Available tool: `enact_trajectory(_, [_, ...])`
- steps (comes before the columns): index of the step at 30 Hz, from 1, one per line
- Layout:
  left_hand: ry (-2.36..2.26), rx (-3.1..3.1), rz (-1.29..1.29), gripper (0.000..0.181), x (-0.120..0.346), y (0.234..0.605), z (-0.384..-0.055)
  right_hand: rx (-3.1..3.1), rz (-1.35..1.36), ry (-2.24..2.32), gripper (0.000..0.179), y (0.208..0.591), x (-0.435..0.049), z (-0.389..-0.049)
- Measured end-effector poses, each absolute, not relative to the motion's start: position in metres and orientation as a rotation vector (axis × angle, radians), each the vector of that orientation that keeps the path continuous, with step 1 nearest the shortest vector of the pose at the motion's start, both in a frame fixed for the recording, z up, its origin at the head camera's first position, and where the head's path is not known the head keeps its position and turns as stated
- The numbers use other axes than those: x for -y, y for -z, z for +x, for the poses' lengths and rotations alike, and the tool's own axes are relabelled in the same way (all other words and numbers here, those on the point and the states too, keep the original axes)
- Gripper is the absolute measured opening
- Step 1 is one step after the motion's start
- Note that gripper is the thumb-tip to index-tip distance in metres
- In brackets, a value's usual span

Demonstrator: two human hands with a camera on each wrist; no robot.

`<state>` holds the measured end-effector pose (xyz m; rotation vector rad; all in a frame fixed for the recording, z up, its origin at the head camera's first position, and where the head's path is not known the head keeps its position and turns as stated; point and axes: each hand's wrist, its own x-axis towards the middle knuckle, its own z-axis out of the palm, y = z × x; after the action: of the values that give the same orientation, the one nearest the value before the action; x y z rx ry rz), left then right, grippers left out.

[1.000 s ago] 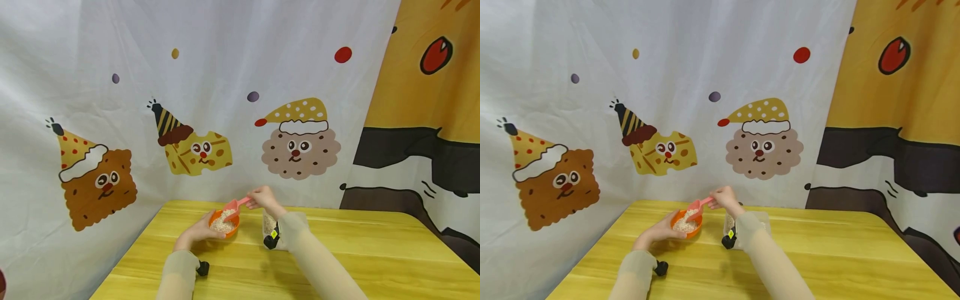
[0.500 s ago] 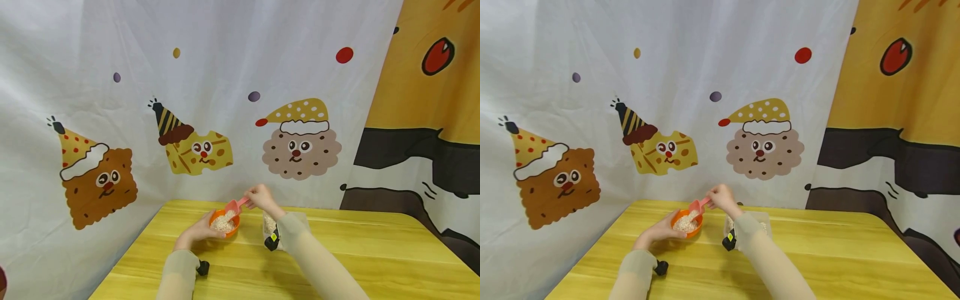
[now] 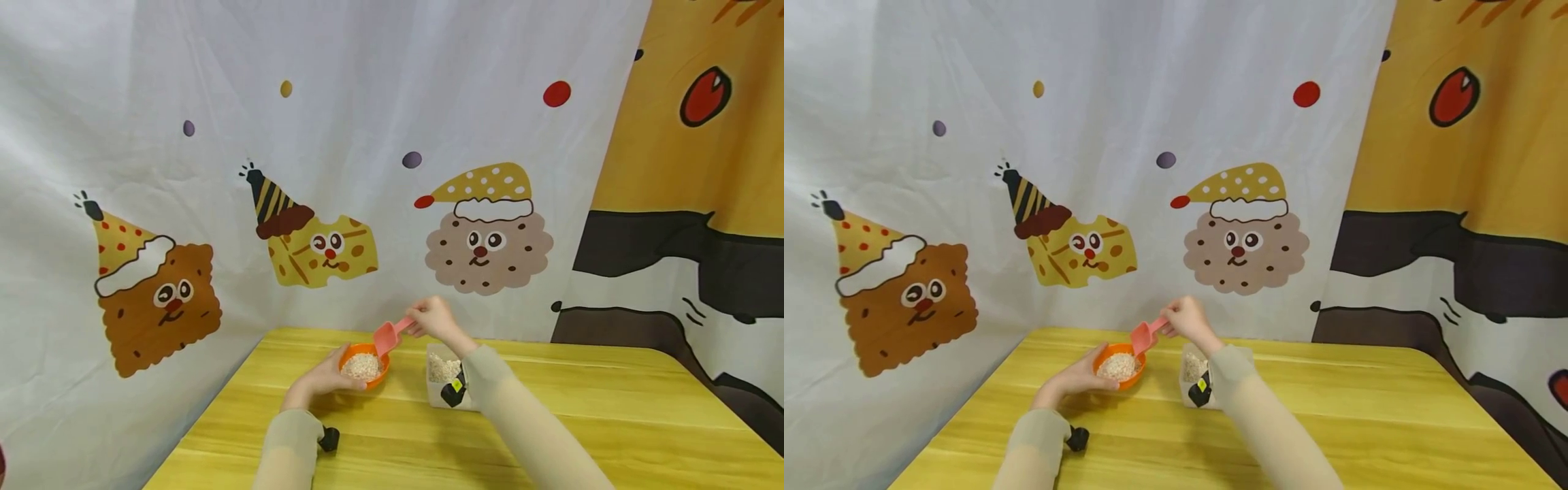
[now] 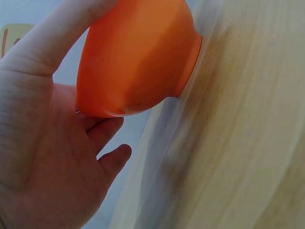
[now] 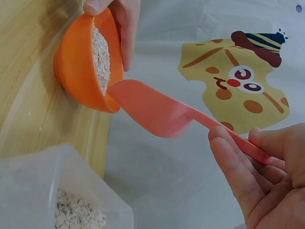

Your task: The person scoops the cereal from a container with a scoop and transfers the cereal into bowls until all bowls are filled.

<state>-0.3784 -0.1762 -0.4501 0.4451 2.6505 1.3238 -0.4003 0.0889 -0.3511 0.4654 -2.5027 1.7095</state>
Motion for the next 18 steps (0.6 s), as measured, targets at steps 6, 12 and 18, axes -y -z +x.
enact_trajectory(6, [-1.334,-2.653,0.453,0.111,0.176,0.451,-0.379,2.471,0.435,-1.77,0.02,0.353,-0.104,-0.4])
enact_trajectory(12, [-1.322,-2.663,0.466,0.114,0.176,0.453,-0.379,2.426,0.344,-1.875,0.026,0.355,-0.132,-0.395])
enact_trajectory(18, [-1.31,-2.666,0.46,0.113,0.177,0.454,-0.379,2.352,0.292,-1.965,0.031,0.358,-0.172,-0.385])
